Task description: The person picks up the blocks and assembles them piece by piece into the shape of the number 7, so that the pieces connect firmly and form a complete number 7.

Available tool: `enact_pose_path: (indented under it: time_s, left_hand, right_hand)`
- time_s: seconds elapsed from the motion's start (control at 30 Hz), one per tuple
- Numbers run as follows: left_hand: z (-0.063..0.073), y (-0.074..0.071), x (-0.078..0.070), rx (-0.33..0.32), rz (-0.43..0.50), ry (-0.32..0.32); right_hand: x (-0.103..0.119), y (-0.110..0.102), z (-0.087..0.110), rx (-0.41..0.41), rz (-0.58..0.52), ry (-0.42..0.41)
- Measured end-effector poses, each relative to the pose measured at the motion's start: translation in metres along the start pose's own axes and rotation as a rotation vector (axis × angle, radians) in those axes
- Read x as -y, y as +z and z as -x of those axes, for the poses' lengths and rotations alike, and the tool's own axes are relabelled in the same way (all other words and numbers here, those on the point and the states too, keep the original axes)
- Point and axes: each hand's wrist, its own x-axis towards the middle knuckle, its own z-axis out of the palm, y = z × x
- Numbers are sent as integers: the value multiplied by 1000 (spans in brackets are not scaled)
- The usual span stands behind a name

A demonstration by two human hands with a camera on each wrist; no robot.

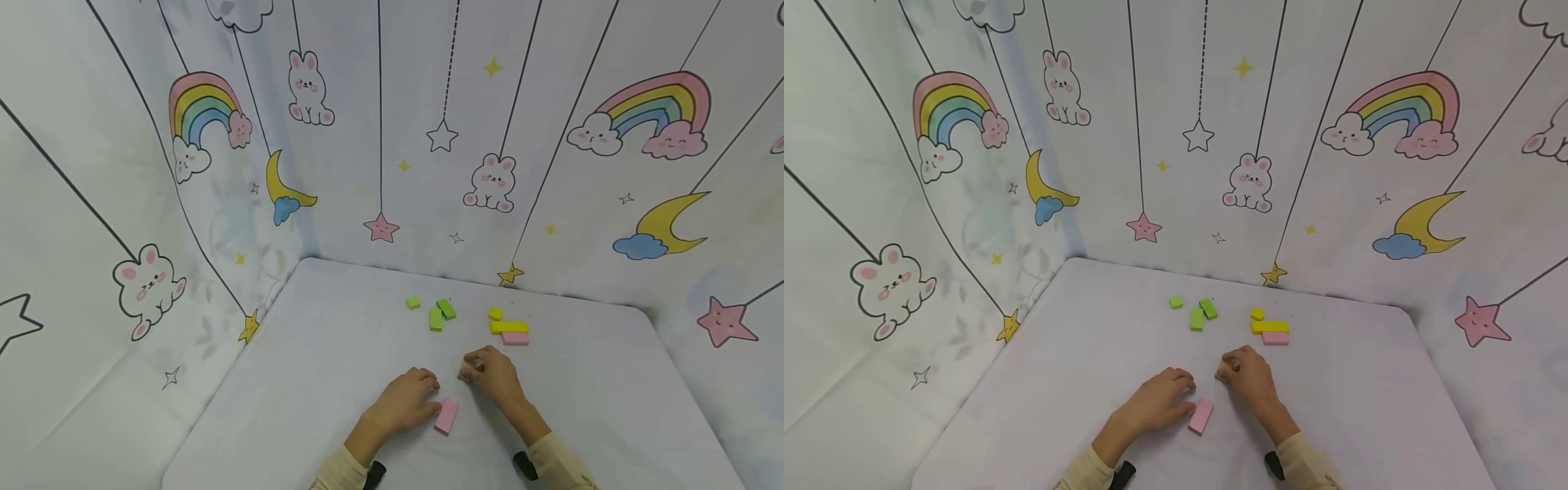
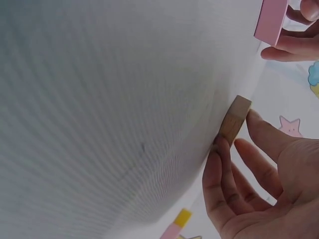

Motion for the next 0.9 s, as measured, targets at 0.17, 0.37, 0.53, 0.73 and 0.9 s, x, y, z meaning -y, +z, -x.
enact_pose_path:
  time_s: [0.17,0.37,0.53,0.73,0.9]
  left_hand:
    - [-1,0,-2,24,20,-11]
    - [-2,-2,-5,29,25,-4]
    - [-2,-3,-7,27,32,2]
    - [-3,-1,-7,18,28,14]
    - [-4,2,-8,17,9,19]
  right_hand:
    - [2,0,3,8,1,12]
    - [6,0,7,0,10,6]
    - [11,-1,9,8,11,5]
    - [14,-3,12,33,2,12]
    - [18,-2,16,42,5,17]
